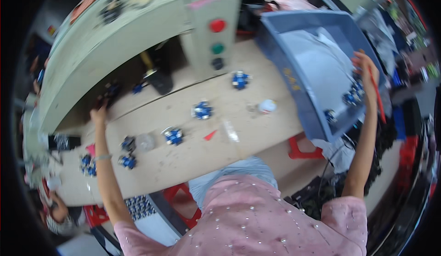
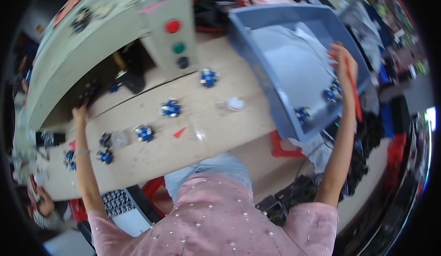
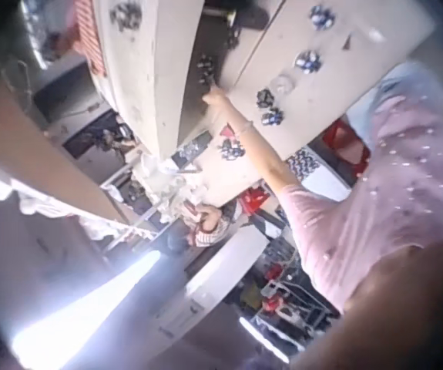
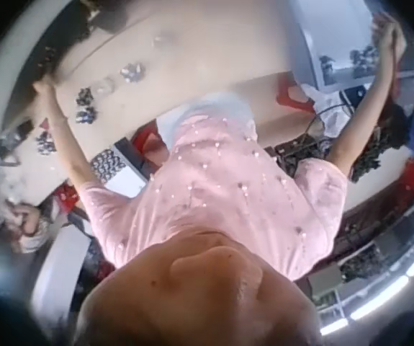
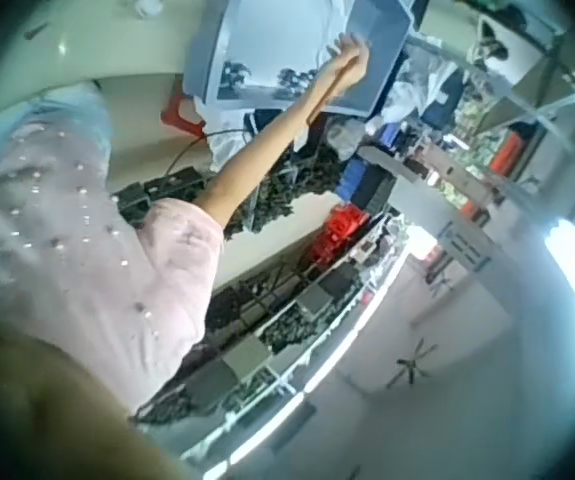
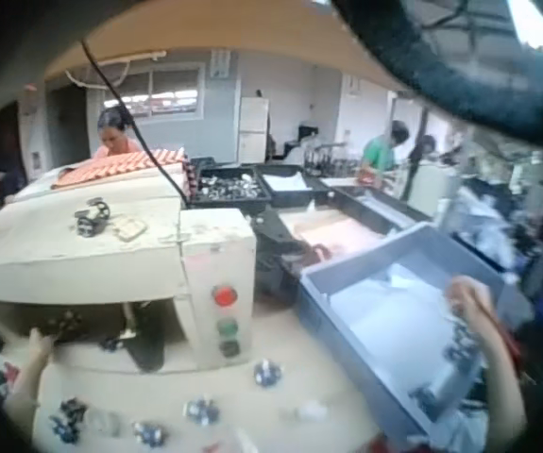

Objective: The worker is assembling small blue robot-like toys by painting components, gluing pieces, and organizing them into trays.

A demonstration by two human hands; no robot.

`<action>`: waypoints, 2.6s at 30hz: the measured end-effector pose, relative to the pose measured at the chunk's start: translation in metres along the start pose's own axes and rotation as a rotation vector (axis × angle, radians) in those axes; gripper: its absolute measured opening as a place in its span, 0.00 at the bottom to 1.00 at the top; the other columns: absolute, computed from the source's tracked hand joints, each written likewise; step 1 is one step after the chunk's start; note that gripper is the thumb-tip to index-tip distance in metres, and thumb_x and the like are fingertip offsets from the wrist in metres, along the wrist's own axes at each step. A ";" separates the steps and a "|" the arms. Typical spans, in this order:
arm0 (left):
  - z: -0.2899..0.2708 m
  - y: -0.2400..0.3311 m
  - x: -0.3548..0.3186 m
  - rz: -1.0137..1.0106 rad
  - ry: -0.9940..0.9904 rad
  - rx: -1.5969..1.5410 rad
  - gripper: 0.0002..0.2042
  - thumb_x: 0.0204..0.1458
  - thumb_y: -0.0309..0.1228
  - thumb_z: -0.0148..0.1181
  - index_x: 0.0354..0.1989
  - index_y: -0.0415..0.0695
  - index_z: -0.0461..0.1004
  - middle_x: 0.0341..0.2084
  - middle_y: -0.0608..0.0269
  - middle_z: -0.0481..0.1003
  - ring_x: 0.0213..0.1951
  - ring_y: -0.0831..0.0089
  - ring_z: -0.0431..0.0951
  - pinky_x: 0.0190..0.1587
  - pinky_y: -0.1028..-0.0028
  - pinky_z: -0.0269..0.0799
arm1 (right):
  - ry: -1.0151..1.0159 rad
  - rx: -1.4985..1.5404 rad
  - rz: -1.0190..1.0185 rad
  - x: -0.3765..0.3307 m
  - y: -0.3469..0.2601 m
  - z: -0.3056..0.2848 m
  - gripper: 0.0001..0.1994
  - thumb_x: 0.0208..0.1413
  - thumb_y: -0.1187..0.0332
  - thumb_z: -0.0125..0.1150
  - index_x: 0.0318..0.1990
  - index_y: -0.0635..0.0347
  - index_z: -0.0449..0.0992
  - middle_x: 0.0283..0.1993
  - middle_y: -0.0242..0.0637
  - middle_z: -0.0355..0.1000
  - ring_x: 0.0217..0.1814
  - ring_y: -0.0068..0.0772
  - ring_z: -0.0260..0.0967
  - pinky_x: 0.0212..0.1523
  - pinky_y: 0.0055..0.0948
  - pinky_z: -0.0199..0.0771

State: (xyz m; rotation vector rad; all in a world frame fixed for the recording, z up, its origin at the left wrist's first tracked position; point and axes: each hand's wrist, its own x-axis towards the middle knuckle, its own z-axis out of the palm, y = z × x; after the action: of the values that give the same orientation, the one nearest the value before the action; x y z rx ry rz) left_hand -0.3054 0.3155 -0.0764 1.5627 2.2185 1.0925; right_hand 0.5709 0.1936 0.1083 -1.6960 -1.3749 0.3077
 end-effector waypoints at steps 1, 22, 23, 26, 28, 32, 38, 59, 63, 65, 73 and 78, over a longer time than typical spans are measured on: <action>0.005 -0.004 0.008 0.043 -0.003 -0.066 0.22 0.47 0.34 0.65 0.50 0.37 0.72 0.43 0.59 0.76 0.42 0.73 0.74 0.44 0.75 0.68 | -0.041 0.014 0.015 0.014 0.028 -0.013 0.20 0.61 0.52 0.47 0.46 0.59 0.75 0.38 0.34 0.75 0.39 0.23 0.70 0.37 0.22 0.70; 0.018 0.065 -0.025 0.170 0.261 0.280 0.20 0.44 0.41 0.63 0.45 0.46 0.71 0.32 0.46 0.77 0.38 0.52 0.77 0.39 0.63 0.72 | -0.992 0.219 0.446 -0.164 -0.151 0.092 0.20 0.56 0.55 0.53 0.23 0.65 0.72 0.17 0.37 0.69 0.19 0.32 0.66 0.24 0.27 0.65; 0.014 0.077 -0.030 -0.039 0.156 0.166 0.20 0.45 0.42 0.63 0.45 0.45 0.72 0.32 0.50 0.77 0.36 0.59 0.78 0.37 0.66 0.72 | -0.986 0.074 0.258 -0.176 -0.147 0.121 0.16 0.54 0.60 0.55 0.24 0.66 0.72 0.17 0.38 0.68 0.20 0.28 0.66 0.23 0.27 0.64; 0.007 0.093 -0.031 -0.224 -0.029 -0.110 0.20 0.45 0.41 0.64 0.43 0.42 0.72 0.30 0.57 0.77 0.33 0.72 0.77 0.32 0.72 0.73 | -0.727 0.021 0.160 -0.201 -0.135 0.177 0.08 0.53 0.70 0.57 0.31 0.68 0.73 0.21 0.42 0.65 0.23 0.31 0.64 0.27 0.30 0.63; -0.002 0.087 -0.031 -0.201 -0.091 -0.257 0.20 0.45 0.39 0.65 0.43 0.40 0.72 0.28 0.62 0.76 0.30 0.78 0.76 0.29 0.76 0.73 | -0.554 0.003 0.012 -0.212 -0.121 0.197 0.06 0.53 0.73 0.56 0.35 0.67 0.74 0.25 0.43 0.66 0.23 0.36 0.64 0.28 0.32 0.64; -0.010 0.074 -0.033 -0.040 -0.311 -0.275 0.18 0.44 0.31 0.67 0.41 0.34 0.72 0.26 0.63 0.75 0.27 0.79 0.74 0.26 0.78 0.72 | -0.458 -0.043 -0.232 -0.222 -0.103 0.213 0.14 0.48 0.81 0.55 0.44 0.64 0.76 0.35 0.44 0.65 0.28 0.40 0.65 0.31 0.35 0.66; -0.008 0.081 -0.039 -0.055 -0.200 -0.043 0.21 0.41 0.37 0.69 0.37 0.32 0.73 0.25 0.57 0.76 0.25 0.77 0.74 0.27 0.76 0.71 | -0.429 -0.116 -0.417 -0.226 -0.092 0.238 0.19 0.42 0.84 0.54 0.45 0.64 0.76 0.33 0.41 0.64 0.33 0.38 0.65 0.33 0.33 0.67; -0.010 0.069 -0.039 0.662 0.213 0.200 0.37 0.30 0.29 0.74 0.54 0.39 0.64 0.32 0.57 0.75 0.25 0.73 0.70 0.31 0.72 0.70 | -0.462 -0.165 -0.106 -0.058 -0.254 0.417 0.23 0.46 0.52 0.58 0.37 0.68 0.77 0.42 0.61 0.71 0.49 0.57 0.68 0.51 0.42 0.68; -0.021 0.087 -0.037 0.246 -0.252 -0.122 0.33 0.31 0.23 0.71 0.52 0.47 0.69 0.38 0.53 0.75 0.33 0.65 0.74 0.39 0.69 0.71 | -0.480 -0.105 -0.104 -0.054 -0.258 0.411 0.24 0.43 0.53 0.59 0.35 0.72 0.77 0.40 0.61 0.72 0.47 0.55 0.70 0.48 0.39 0.68; -0.023 0.081 -0.035 0.234 -0.292 0.009 0.26 0.32 0.21 0.69 0.46 0.45 0.73 0.29 0.58 0.76 0.23 0.73 0.71 0.30 0.72 0.69 | -0.495 -0.077 -0.080 -0.064 -0.278 0.402 0.24 0.42 0.54 0.59 0.34 0.74 0.76 0.39 0.61 0.72 0.46 0.54 0.71 0.48 0.38 0.68; -0.018 0.081 -0.039 0.282 -0.217 -0.092 0.20 0.34 0.22 0.69 0.40 0.39 0.74 0.24 0.58 0.75 0.24 0.71 0.74 0.32 0.71 0.71 | -0.411 -0.185 -0.083 -0.070 -0.266 0.416 0.24 0.49 0.52 0.56 0.36 0.71 0.76 0.40 0.62 0.71 0.48 0.60 0.68 0.50 0.43 0.67; -0.016 0.081 -0.040 0.294 -0.205 -0.084 0.20 0.34 0.23 0.69 0.40 0.38 0.73 0.28 0.56 0.76 0.26 0.69 0.76 0.32 0.71 0.71 | -0.442 -0.184 -0.117 -0.065 -0.269 0.418 0.22 0.49 0.52 0.57 0.38 0.65 0.78 0.41 0.58 0.72 0.47 0.58 0.69 0.51 0.41 0.67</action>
State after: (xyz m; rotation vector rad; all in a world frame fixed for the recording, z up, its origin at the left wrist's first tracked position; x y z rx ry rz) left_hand -0.2395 0.2864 -0.0203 1.9116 1.8295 1.0279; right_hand 0.0912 0.3304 0.0559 -1.7521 -1.8667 0.5258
